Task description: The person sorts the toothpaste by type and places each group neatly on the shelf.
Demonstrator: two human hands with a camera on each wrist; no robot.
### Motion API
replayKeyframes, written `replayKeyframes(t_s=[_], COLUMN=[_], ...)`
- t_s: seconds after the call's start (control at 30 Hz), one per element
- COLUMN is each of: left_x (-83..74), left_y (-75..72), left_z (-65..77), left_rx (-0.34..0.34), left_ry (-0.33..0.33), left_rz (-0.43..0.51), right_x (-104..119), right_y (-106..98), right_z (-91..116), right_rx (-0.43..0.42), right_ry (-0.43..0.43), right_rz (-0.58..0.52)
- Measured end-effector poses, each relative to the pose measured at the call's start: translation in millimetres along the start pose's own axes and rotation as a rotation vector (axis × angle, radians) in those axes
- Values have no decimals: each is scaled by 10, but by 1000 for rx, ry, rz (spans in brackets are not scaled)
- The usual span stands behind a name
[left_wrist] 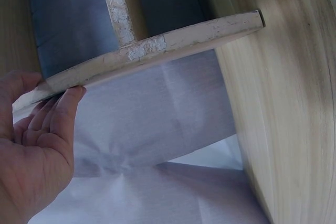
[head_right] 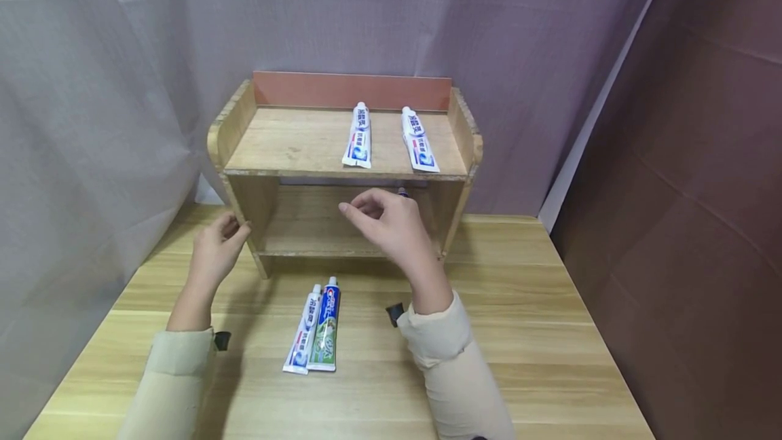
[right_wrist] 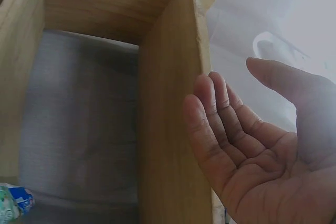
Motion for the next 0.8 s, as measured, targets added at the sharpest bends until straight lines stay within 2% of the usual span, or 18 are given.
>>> replayKeyframes(t_s=[0.33, 0.6, 0.8], left_x=[1, -2, 0], left_y=[-2, -10, -8], left_z=[6, -6, -3], left_rx=[5, 4, 10], left_ry=[9, 10, 14], left_rz=[1, -1, -1], right_x=[-231, -442, -592], right_y=[176, 404, 590], right_z=[131, 245, 321], right_rx=[43, 88, 112], right_ry=[60, 105, 137], right_rz=[-49, -140, -157])
Point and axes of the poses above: each hand's wrist, its own z-axis away from the middle knuckle, its own y-axis out of the palm, x = y × z, the point moved 2 cm from there along -z, towards the middle knuckle, and after that the axes turned 10 degrees about x, right-handed, at the moved point
